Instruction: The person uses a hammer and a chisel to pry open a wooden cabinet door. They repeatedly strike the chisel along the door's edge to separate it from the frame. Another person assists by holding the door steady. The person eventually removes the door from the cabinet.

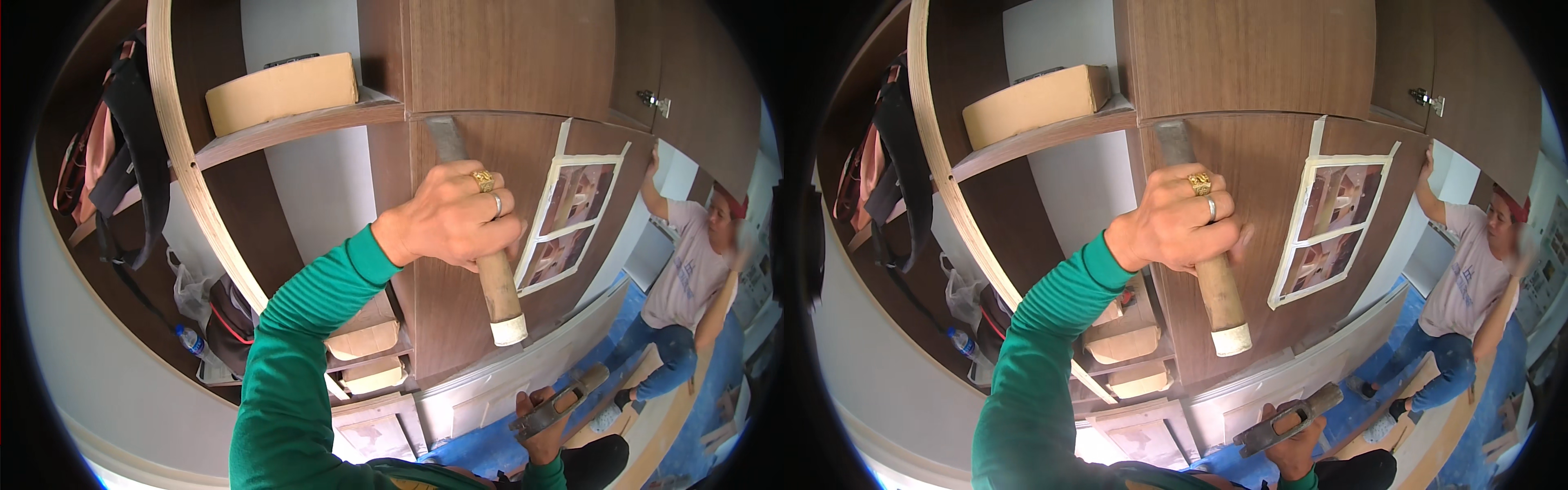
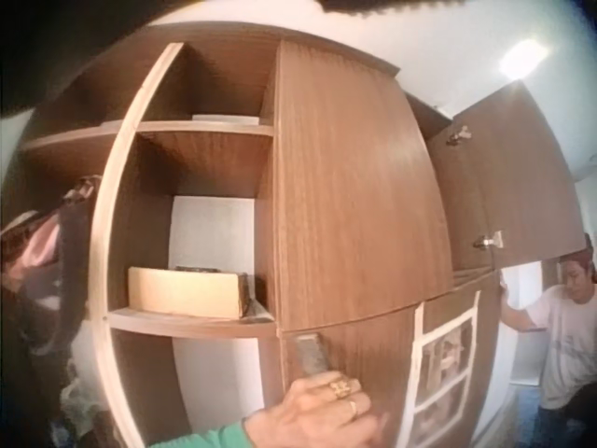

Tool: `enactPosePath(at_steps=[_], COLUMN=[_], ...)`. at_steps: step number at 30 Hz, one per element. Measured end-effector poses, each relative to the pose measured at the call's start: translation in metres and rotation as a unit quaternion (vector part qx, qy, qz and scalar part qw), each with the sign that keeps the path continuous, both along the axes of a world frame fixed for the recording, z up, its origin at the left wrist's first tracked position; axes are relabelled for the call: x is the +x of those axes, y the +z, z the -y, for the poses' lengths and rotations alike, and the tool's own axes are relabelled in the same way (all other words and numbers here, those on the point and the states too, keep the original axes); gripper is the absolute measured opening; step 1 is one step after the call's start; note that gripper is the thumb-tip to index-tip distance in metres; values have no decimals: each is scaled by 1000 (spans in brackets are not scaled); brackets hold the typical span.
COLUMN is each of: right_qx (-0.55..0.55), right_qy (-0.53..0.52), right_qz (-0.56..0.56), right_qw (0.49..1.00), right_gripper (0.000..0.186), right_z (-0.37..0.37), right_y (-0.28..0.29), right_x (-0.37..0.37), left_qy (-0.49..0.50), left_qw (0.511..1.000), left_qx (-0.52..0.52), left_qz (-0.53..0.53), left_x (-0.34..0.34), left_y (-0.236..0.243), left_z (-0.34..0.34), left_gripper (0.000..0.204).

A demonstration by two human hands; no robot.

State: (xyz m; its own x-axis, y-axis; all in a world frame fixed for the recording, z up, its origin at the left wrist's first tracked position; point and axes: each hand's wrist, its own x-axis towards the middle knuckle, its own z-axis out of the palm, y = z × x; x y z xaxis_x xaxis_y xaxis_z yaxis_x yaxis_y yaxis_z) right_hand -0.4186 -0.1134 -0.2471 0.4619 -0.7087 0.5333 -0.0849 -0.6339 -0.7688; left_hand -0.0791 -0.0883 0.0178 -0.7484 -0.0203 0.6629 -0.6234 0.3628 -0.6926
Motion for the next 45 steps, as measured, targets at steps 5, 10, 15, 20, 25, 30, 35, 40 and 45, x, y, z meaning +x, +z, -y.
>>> enactPosePath(at_steps=[5, 10, 15, 20, 25, 30, 35, 40, 45], right_qx=[3, -36, 1, -200, -150, -107, -126, -78, -84], right_qy=[-20, -20, -50, -24, -34, -38, 6, -77, -22], right_qz=[-2, -2, 37, 103, 79, 162, 114, 113, 136], right_qw=[1000, 999, 998, 974, 985, 980, 985, 988, 987], right_gripper=[30, 29, 28, 24, 18, 20, 17, 17, 20], right_z=[-1, -1, -9, 5, 37, 19, 32, 31, 28], right_y=[2, 6, 23, 25, 20, 32, 33, 25, 45], right_x=[3, 5, 16, 32, 75, 77, 84, 86, 71], left_qy=[1, -8, -22, -22, -33, -15, -13, -12, -20], left_qw=[1000, 1000, 996, 994, 994, 994, 994, 995, 995], left_qx=[2, 16, -24, -17, -20, -24, -23, -13, -8], left_qz=[-1, -7, -88, -104, -104, -105, -106, -98, -99], left_x=[0, 0, -19, -23, -22, -18, -16, -17, -17], left_y=[-2, 2, 11, 16, 17, 16, 17, 19, 21], left_z=[0, -4, 1, -2, 0, -2, -1, -1, 0], left_gripper=[40, 33, 27, 27, 29, 31, 31, 31, 32])
